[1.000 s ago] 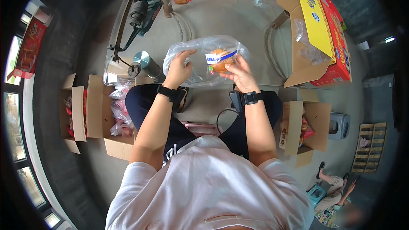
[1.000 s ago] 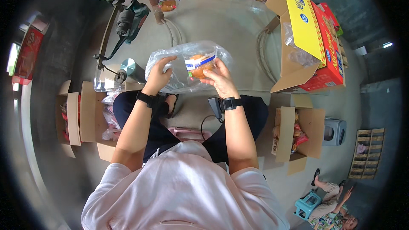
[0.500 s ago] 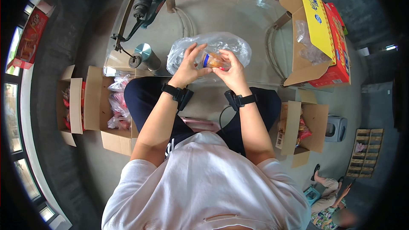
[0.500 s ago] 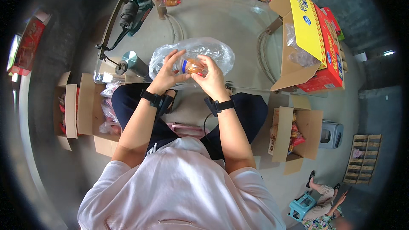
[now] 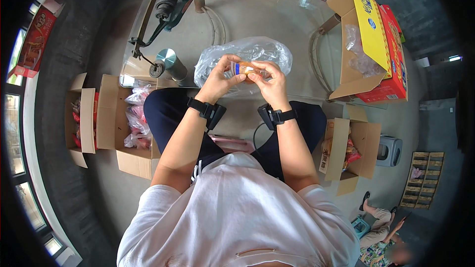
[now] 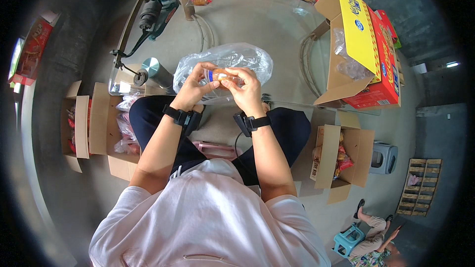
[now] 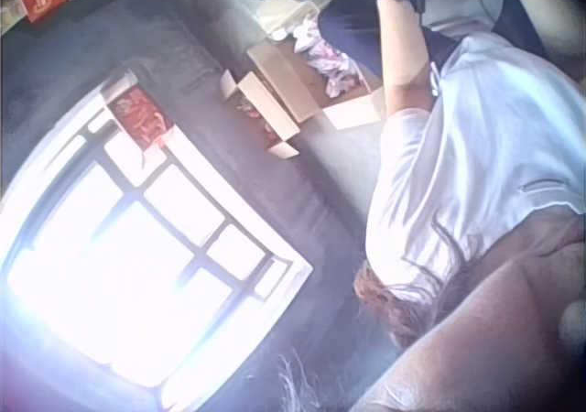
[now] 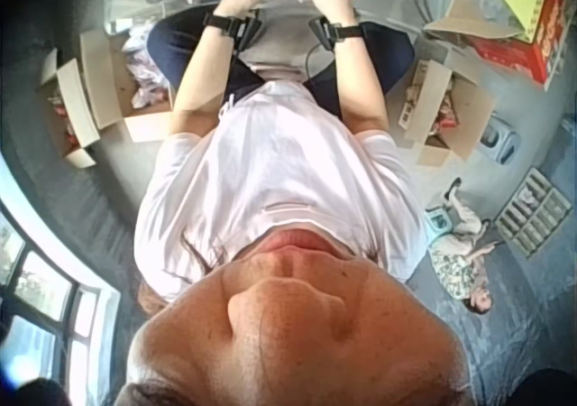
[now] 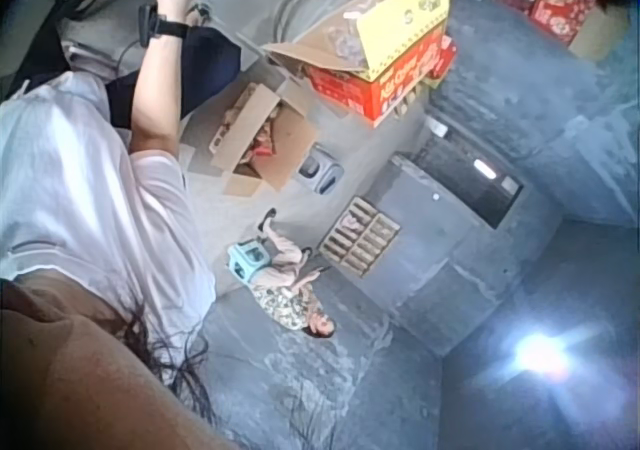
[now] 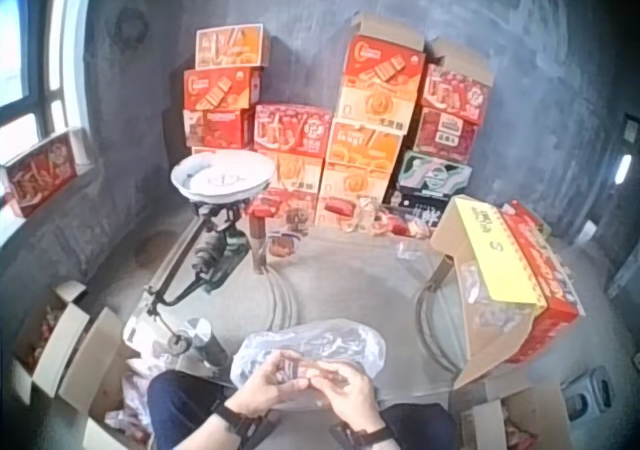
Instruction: Packing individual packaged snacks into a larger plastic bag.
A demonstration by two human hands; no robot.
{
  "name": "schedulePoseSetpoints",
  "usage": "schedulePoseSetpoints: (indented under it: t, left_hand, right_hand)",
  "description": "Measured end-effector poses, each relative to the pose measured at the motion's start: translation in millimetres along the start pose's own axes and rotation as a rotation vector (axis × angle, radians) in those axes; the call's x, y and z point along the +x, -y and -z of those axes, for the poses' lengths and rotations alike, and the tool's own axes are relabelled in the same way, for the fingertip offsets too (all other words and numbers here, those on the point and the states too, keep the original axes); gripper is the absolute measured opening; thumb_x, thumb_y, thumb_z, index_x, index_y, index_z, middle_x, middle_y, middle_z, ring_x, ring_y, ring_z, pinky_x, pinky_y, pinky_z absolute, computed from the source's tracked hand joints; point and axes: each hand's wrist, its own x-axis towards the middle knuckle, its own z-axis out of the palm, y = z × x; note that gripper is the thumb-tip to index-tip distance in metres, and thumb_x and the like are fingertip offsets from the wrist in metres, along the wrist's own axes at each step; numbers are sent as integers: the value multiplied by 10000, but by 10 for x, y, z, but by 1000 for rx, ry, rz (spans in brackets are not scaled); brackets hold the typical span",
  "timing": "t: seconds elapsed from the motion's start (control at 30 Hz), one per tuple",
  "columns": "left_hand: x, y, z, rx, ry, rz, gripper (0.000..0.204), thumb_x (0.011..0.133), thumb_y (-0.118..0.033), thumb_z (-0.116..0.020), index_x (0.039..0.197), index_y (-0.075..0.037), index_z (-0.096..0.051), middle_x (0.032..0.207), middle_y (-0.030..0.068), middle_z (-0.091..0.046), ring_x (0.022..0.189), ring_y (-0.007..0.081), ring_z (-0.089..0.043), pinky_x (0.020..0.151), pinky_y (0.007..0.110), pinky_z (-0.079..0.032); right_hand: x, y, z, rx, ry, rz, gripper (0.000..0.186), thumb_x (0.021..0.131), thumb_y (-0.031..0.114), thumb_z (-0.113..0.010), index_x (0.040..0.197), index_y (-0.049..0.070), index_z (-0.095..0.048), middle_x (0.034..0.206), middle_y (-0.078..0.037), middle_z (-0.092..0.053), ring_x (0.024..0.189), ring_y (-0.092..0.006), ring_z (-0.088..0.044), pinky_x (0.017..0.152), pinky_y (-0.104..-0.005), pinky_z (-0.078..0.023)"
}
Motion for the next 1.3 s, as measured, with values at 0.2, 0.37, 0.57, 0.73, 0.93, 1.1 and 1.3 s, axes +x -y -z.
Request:
schedulePoseSetpoints:
  t: [0.2, 0.37, 0.57, 0.73, 0.93, 1.1, 1.3]
  left_hand:
    - [17, -155, 17, -220, -11, 394, 276, 975, -249, -572, 1209, -110, -529, 1083, 30, -588, 987, 131, -557, 780, 310, -511]
    - [44, -239, -18, -334, -97, 483, 275, 1003, -291, -499, 1207, -107, -522, 1081, 52, -588, 974, 172, -577, 770, 360, -545]
    - [38, -237, 12, -541, -188, 572, 305, 1021, -326, -440, 1197, -84, -494, 1072, 72, -572, 960, 228, -597, 764, 375, -574]
    - [61, 7, 39, -867, -218, 595, 306, 1027, -300, -424, 1196, -48, -455, 1077, 99, -557, 965, 280, -613, 770, 378, -591]
    - [19, 96, -98, -871, -168, 649, 414, 1013, -321, -459, 1324, -51, -421, 1205, 108, -537, 1061, 279, -565, 921, 441, -502]
    - [-4, 35, 43, -395, -177, 594, 629, 970, -424, -523, 1447, -77, -304, 1354, 134, -433, 1204, 331, -458, 1026, 510, -363]
    - [154, -21, 139, -510, -88, 636, 653, 949, -518, -523, 1453, -144, -342, 1430, 127, -365, 1255, 346, -407, 1029, 541, -322]
  right_hand:
    - [17, -77, 23, 64, 69, -177, 443, 789, 254, -784, 1182, 106, -642, 1088, -83, -674, 1005, -196, -630, 750, -263, -473]
    - [-56, -226, -45, 274, 170, -215, 773, 751, 213, -834, 1381, 32, -425, 1234, -104, -591, 1168, -193, -551, 902, -313, -482]
    - [-49, -187, -27, 503, 64, -363, 780, 734, 157, -844, 1358, -8, -406, 1199, -142, -584, 1123, -203, -562, 964, -328, -469]
    - [-15, -211, -16, 889, -32, -480, 637, 784, 65, -787, 1318, 19, -443, 1178, -130, -593, 1092, -189, -579, 950, -317, -484]
    - [8, -133, -146, 929, -37, -413, 524, 796, 38, -766, 1254, 14, -510, 1175, -92, -600, 1078, -165, -589, 956, -308, -478]
    - [67, -112, 36, 527, -40, -389, 546, 778, 13, -744, 1260, -30, -490, 1171, -112, -598, 1055, -177, -597, 915, -314, -492]
    - [106, 119, 105, -128, 5, -377, 544, 688, 137, -825, 1123, 9, -525, 1040, -154, -617, 918, -228, -645, 793, -342, -523]
